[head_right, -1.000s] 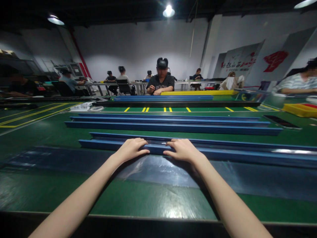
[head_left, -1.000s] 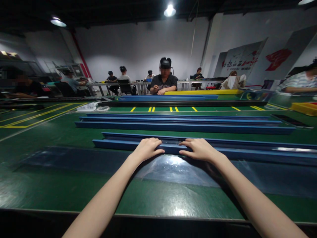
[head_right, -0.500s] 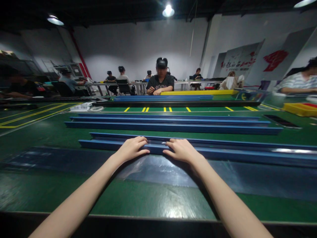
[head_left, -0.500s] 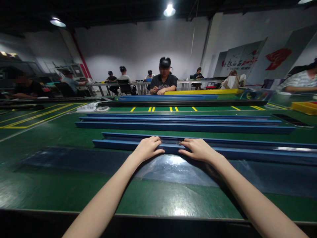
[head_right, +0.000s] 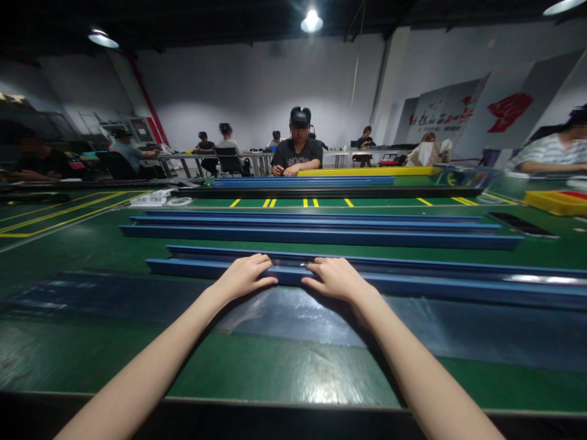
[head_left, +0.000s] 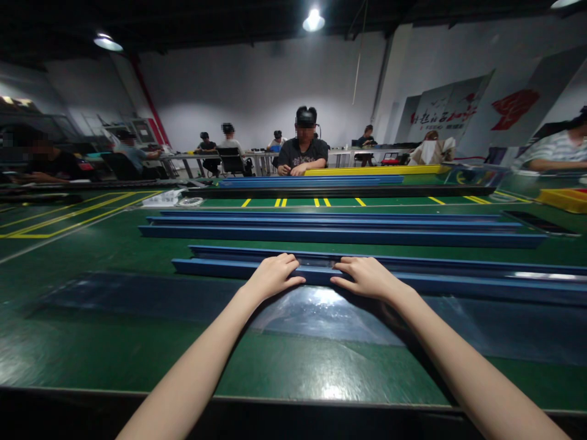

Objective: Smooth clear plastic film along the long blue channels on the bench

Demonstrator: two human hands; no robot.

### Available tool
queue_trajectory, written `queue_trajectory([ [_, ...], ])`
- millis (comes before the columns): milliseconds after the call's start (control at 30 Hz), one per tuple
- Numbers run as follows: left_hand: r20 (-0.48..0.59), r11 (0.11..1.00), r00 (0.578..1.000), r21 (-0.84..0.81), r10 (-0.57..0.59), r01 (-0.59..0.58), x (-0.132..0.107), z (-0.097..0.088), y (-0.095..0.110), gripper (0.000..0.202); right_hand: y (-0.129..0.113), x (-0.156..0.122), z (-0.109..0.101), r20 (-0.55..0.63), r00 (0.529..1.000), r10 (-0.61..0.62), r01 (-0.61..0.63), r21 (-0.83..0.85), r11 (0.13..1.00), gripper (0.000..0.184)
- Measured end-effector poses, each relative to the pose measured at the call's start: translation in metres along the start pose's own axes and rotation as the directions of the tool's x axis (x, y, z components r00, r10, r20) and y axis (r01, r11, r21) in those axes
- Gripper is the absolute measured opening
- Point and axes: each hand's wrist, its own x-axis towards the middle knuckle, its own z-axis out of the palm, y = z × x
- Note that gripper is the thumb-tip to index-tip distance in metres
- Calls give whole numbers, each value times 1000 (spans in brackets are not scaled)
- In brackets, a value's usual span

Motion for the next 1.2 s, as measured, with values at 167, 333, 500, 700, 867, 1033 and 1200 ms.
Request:
queue_trajectory([
  [167,8,1000,1000,14,-2,2,0,0,0,30,0,0,0,0,1000,3,-3,1,1000,46],
  [333,7,1000,1000,21,2,-2,0,1,0,30,0,0,0,5,1000,0,0,-2,1000,46],
  [500,0,1000,1000,22,1,-1,0,1,0,30,0,0,0,0,1000,-7,7,0,1000,46],
  [700,-9,1000,1000,24,5,-5,0,3,0,30,1,0,1,-6,1000,-16,16,10,1000,46],
  [867,-10,1000,1000,21,8,-8,0,2,0,30,1,1,0,7,1000,-17,17,25,1000,45],
  [1033,-7,1000,1000,18,5,-4,0,1,0,30,1,1,0,3,1000,-23,23,28,999,45],
  [1200,0,1000,1000,22,2,-2,0,1,0,30,1,0,1,4,1000,-21,20,32,999,45],
])
